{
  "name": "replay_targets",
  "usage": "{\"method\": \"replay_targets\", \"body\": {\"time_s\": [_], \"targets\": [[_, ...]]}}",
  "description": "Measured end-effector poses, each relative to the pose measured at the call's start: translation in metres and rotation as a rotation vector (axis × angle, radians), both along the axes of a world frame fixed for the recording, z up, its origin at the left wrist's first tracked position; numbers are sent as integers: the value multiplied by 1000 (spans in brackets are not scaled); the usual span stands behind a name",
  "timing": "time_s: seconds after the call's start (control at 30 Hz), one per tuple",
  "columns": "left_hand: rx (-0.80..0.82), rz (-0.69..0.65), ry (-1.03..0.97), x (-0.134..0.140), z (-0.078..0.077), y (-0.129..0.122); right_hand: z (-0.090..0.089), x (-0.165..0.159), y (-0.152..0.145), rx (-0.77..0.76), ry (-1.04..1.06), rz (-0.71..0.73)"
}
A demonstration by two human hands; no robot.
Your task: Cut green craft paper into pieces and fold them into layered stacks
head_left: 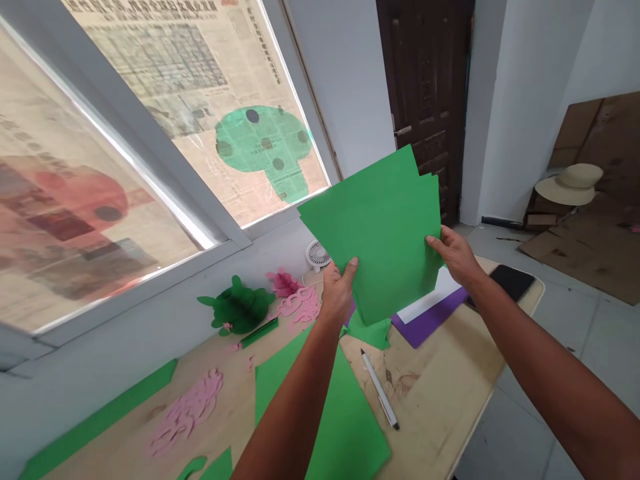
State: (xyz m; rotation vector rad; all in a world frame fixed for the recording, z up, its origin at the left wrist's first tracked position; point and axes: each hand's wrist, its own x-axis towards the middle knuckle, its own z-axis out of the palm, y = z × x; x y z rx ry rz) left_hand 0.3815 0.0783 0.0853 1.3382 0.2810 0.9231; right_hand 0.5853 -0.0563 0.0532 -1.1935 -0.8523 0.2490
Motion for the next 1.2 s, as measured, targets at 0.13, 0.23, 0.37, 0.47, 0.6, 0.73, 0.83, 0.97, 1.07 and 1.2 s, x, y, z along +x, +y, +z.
{"method": "replay_targets", "body": {"time_s": [0.13, 0.23, 0.37, 0.47, 0.6, 0.73, 0.83, 0.97, 1.07, 1.2], "targets": [[-61, -26, 20, -7, -10, -19, -9, -15, -27, -44, 36, -23], [-99, -7, 83, -12, -19, -32, -18, -26, -44, -76, 50, -40], [-92, 30, 92, -16, -20, -43, -18, -35, -56, -81, 41, -73], [-67, 55, 71, -17, -8, -46, -6, -37, -57, -54, 20, -97], [-9, 89, 25, -22, 18, -50, 20, -40, -56, 11, -21, -116], [61, 146, 2, -31, 27, -57, 32, -48, -56, 44, -66, -115], [27, 123, 27, -36, 12, -62, 19, -53, -58, -9, -63, -102], [-69, 105, 49, -39, -11, -66, -4, -54, -61, -67, -10, -85], [-80, 112, 50, -42, -15, -70, -7, -54, -66, -54, -23, -85], [-86, 107, 63, -48, -21, -74, -11, -61, -73, -43, -93, -104]]}}
